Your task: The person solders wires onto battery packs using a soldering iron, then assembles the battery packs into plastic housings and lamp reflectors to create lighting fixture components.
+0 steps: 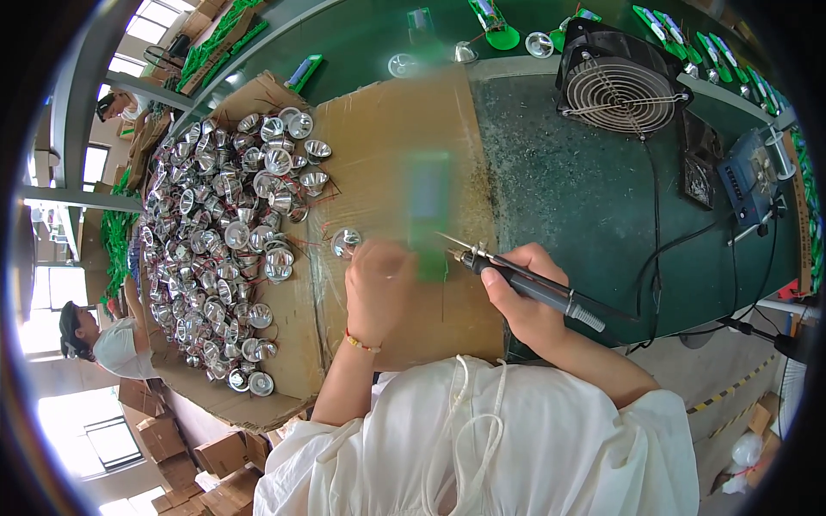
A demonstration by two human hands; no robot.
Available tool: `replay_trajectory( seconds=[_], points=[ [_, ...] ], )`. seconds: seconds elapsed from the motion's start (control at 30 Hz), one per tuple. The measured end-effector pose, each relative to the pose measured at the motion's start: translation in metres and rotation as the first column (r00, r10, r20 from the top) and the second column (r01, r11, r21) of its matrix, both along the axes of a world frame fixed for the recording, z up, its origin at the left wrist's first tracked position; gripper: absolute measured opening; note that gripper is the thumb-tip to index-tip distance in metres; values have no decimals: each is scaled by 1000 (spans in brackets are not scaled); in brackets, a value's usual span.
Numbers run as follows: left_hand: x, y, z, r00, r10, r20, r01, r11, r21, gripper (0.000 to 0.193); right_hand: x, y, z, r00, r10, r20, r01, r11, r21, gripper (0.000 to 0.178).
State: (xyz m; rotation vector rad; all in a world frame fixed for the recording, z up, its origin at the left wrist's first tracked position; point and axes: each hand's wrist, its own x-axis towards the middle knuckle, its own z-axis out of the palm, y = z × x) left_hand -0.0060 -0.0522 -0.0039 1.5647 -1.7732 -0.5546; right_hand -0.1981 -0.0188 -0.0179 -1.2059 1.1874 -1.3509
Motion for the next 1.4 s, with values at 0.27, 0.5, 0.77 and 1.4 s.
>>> replay_trajectory(
  seconds=[0.27,0.5,0.77,1.4],
  points=[
    [3,-1,-3,999,0,-41,2,999,41,10,3,-1,3,987,-37,154,18,993,120,14],
    [2,-1,-1,998,5,-66,-1,998,66,10,-8,8,4,993,-62,101,57,997,50,16],
    [2,-1,1,1000,-5,-23,6,998,58,10,-12,6,5,992,-69,109,67,997,22,16],
    [27,-268,29,906,63,418,-143,976,163,16,-44,-20,-10,967,-220,131,190,960,205,14]
  ],
)
